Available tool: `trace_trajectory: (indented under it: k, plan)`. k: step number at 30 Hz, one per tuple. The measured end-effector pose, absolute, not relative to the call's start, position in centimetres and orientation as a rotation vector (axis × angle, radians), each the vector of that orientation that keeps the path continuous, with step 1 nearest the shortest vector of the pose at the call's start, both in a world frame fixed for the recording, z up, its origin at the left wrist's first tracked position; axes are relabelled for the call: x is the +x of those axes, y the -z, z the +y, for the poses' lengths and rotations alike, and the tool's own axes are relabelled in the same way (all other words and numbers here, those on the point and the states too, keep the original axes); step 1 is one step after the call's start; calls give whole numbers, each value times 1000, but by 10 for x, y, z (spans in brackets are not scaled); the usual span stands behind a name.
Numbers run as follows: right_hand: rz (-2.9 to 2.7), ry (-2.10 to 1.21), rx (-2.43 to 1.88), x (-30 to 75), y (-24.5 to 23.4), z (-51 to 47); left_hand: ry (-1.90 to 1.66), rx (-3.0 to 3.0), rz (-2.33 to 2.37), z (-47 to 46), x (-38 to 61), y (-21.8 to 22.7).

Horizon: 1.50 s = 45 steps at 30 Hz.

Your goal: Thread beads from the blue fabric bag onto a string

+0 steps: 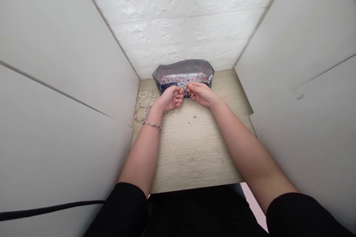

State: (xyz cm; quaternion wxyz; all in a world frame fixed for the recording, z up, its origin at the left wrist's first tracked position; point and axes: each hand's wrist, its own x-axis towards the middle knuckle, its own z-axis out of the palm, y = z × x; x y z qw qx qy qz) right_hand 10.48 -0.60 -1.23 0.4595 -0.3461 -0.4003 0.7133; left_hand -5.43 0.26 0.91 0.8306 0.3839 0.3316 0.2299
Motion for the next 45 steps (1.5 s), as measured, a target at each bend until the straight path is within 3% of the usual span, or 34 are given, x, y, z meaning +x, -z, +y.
trace_trajectory:
  k: [45]
  plan:
    - [-974,-1821,-839,104,10,-7,-473,1005,710,3,-60,-6]
